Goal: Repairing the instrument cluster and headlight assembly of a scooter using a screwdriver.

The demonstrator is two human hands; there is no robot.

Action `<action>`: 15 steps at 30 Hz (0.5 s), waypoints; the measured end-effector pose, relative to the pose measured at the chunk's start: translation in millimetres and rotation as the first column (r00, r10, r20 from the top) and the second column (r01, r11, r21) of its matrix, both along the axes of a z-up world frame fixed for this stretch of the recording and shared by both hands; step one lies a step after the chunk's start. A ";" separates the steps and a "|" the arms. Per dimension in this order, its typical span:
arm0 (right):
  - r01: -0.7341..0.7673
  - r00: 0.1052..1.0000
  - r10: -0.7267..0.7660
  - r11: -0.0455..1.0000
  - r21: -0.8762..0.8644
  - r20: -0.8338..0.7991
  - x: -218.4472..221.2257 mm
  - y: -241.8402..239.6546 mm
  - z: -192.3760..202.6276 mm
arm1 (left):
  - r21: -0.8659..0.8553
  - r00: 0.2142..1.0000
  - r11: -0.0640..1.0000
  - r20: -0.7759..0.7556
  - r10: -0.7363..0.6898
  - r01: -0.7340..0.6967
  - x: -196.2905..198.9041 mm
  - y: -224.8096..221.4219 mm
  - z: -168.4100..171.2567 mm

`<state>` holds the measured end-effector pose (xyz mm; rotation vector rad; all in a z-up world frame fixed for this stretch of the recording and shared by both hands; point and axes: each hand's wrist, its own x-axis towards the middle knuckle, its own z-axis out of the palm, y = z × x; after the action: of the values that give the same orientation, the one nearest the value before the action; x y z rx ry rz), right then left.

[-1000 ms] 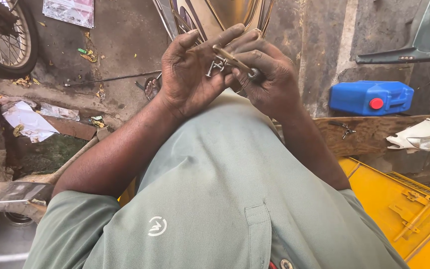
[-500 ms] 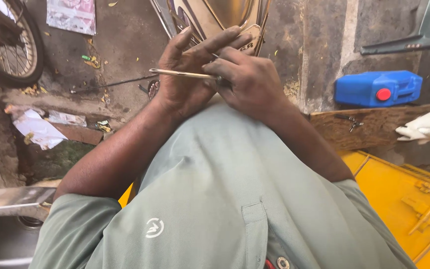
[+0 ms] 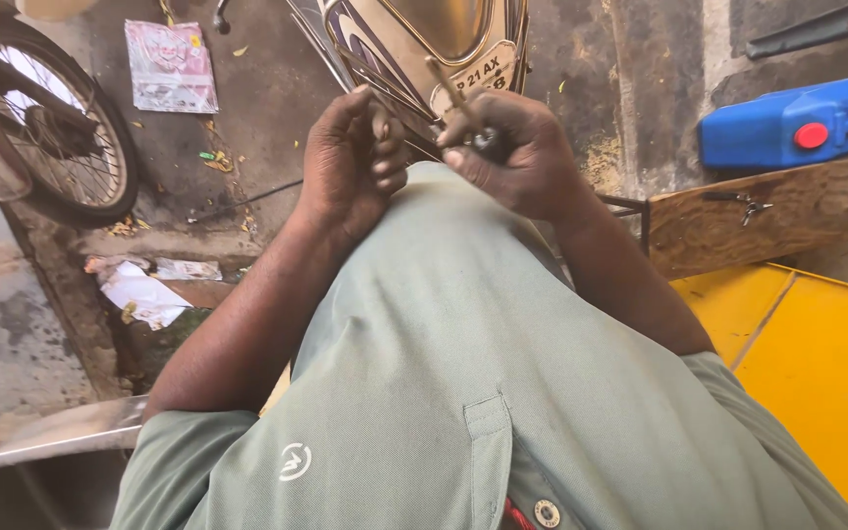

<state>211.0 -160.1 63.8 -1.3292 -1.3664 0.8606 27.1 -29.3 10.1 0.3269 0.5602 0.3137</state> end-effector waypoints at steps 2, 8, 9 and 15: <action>0.186 0.951 -0.138 0.970 -0.156 0.277 3.1 -2.7 1.8 | 0.004 0.999 1.000 -0.055 0.001 0.000 -5.7 4.3 -3.1; 0.476 0.704 -0.080 0.790 -0.385 0.706 34.3 -40.7 -91.7 | 0.042 0.958 0.998 -0.282 0.048 -0.038 -32.7 15.1 -28.8; 0.480 0.703 -0.085 0.789 -0.383 0.706 32.4 -48.1 -100.1 | 0.045 0.959 0.998 -0.281 0.045 -0.033 -38.4 17.0 -38.5; 0.524 0.735 0.023 0.615 -0.589 0.677 18.5 -89.1 -153.2 | 0.040 0.901 0.994 -0.419 0.110 -0.103 -63.2 30.3 -62.7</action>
<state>229.5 -249.2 -89.3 -2.6331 -1.2396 0.8274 -36.1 1.0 -52.6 0.3843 1.0053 0.3558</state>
